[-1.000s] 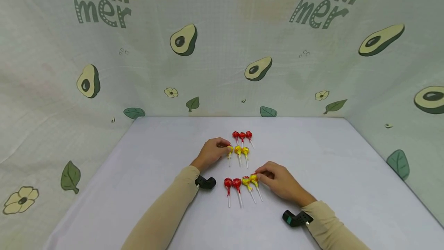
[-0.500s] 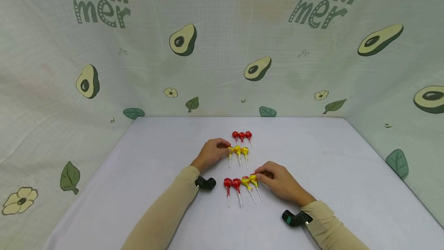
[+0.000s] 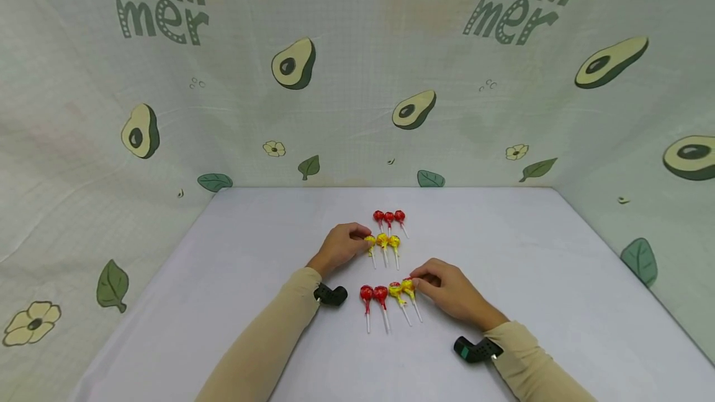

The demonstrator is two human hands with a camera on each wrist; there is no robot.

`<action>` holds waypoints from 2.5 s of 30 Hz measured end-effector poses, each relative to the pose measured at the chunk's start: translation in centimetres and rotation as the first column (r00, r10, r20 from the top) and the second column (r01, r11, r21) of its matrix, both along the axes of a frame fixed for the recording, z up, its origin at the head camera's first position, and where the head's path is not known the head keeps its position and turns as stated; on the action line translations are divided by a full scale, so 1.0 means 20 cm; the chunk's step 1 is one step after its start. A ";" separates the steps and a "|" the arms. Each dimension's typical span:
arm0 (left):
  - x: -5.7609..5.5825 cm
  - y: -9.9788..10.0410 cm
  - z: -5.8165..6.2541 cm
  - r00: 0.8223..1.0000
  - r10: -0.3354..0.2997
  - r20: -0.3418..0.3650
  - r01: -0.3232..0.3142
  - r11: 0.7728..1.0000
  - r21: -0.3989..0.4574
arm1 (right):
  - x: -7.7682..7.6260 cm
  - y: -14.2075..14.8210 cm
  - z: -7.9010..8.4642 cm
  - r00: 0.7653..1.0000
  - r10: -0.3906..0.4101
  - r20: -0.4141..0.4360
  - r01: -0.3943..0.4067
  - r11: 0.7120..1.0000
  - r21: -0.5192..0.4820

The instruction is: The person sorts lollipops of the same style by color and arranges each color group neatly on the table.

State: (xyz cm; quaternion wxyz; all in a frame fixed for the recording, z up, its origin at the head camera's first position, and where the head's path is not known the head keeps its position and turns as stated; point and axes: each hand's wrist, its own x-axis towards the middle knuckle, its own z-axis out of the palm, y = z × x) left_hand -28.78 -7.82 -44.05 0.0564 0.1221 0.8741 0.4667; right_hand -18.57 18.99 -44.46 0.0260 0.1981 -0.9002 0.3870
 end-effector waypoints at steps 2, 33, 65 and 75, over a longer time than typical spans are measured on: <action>0.00 0.00 0.00 1.000 0.007 -0.008 -0.007 1.000 -0.001 | 0.00 0.00 0.00 1.000 0.001 0.003 -0.001 1.000 -0.002; 0.00 0.01 0.00 1.000 0.018 0.007 -0.018 1.000 -0.007 | -0.01 0.01 0.00 1.000 0.001 0.002 -0.001 1.000 0.002; 0.01 -0.01 0.00 0.999 0.042 0.016 -0.043 0.998 0.038 | 0.00 0.00 0.01 1.000 -0.003 0.019 0.003 1.000 0.012; 0.08 -0.06 0.03 0.997 0.059 0.057 -0.063 0.995 0.077 | 0.00 0.00 0.00 1.000 0.001 0.021 -0.001 1.000 0.012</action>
